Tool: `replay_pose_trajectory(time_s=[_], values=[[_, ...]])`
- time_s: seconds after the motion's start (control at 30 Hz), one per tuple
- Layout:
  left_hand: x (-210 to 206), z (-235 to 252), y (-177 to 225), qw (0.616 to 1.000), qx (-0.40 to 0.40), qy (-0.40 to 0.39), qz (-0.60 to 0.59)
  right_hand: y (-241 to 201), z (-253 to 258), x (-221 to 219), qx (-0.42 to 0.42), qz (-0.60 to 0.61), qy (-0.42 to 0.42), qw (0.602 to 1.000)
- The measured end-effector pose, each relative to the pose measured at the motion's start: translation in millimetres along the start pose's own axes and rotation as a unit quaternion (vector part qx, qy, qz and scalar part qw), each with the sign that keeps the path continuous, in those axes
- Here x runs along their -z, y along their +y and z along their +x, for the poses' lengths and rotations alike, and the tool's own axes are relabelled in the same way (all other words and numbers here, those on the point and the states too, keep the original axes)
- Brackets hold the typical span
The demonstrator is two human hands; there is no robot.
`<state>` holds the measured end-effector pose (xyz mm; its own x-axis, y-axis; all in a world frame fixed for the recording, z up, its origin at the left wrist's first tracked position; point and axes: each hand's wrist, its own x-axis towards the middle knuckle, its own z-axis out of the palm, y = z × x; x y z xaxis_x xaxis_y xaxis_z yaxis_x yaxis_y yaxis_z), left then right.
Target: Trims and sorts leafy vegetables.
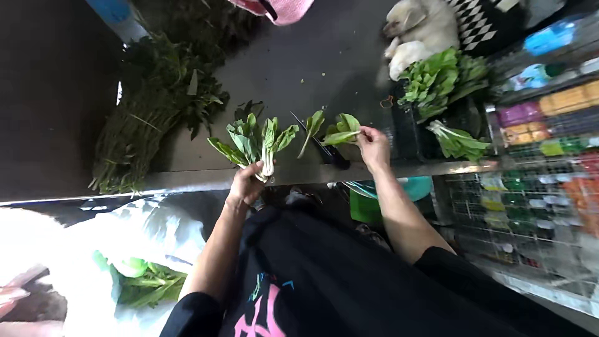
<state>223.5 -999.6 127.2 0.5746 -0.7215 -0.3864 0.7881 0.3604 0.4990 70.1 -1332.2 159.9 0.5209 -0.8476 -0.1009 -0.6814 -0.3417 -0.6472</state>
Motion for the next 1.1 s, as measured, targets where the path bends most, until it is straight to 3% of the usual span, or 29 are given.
replay_pose_trajectory(time_s=[0.07,0.17,0.27,0.33,0.47,0.63,0.83,1.1], values=[[5.0,-4.5,-4.6,1.0,-0.008,-0.017,-0.016,-3.8,-2.3,8.7,-0.069,-0.029,-0.047,0.996],[8.4,-9.2,-12.0,0.999,-0.013,-0.037,-0.032,-55.3,-46.4,-2.8,-0.03,0.092,-0.132,0.987],[0.9,-4.6,-14.9,0.999,-0.021,-0.05,-0.004,-104.7,-95.5,-31.8,-0.037,0.266,-0.343,0.9],[-9.6,0.1,-12.9,0.998,-0.024,-0.019,0.052,-119.8,-107.4,-49.7,-0.061,0.32,-0.398,0.857],[-10.7,8.7,-10.0,0.988,-0.026,0.025,0.153,-118.0,-100.9,-68.0,-0.015,0.238,-0.324,0.915],[2.7,13.3,-16.0,0.997,-0.026,0.027,0.071,-121.4,-92.8,-65.4,0.156,0.142,-0.197,0.957],[-0.9,13.9,-26.4,0.997,0.074,-0.008,-0.001,-117.4,-113.6,-86.2,0.292,0.044,-0.229,0.928],[14.2,9.9,-40.8,0.992,0.059,-0.04,-0.101,-112.1,-122.2,-88.8,0.345,0.09,-0.242,0.902]])
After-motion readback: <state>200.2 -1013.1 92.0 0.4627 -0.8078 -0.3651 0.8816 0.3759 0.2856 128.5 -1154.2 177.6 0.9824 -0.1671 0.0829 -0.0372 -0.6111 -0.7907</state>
